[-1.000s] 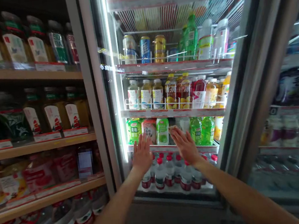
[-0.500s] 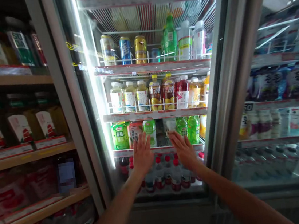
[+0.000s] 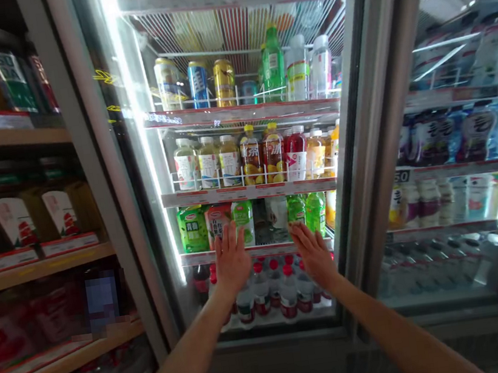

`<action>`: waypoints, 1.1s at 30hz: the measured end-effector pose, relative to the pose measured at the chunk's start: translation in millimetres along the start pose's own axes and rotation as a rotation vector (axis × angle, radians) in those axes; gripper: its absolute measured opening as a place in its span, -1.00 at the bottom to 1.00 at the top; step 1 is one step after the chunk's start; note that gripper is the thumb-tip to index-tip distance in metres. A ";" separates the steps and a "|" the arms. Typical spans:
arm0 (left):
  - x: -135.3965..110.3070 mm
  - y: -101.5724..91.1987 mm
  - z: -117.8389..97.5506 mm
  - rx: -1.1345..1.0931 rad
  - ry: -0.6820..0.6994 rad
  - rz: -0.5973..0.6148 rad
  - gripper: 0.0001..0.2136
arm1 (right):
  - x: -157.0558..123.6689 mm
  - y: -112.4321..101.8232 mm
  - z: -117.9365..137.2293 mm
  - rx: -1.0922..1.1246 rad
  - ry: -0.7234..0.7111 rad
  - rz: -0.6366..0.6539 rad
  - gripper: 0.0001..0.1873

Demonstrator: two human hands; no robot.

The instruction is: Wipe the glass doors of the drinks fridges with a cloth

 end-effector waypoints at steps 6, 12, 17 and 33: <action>7.8 -7.2 -7.7 -0.006 0.046 -0.058 -0.47 | 24.2 -12.4 -43.9 -0.073 0.161 -0.131 -0.31; 26.8 -12.2 -22.9 -0.043 0.070 -0.066 -0.41 | 5.6 -14.2 -46.9 -0.076 0.240 -0.117 -0.25; 24.7 -6.5 -18.2 -0.038 0.065 -0.050 -0.39 | -6.7 -13.8 -56.9 -0.084 0.257 -0.143 -0.24; 25.0 -6.5 -14.3 -0.036 0.056 -0.059 -0.44 | 7.3 -19.9 -92.8 -0.031 0.369 -0.309 -0.26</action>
Point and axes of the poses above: each hand's wrist, its own x-axis towards the middle knuckle, its own y-axis out of the palm, z = x × y, the point moved 4 cm from there along x, towards the middle knuckle, and after that the axes turned 3 degrees about -y, right-handed, at the moved point
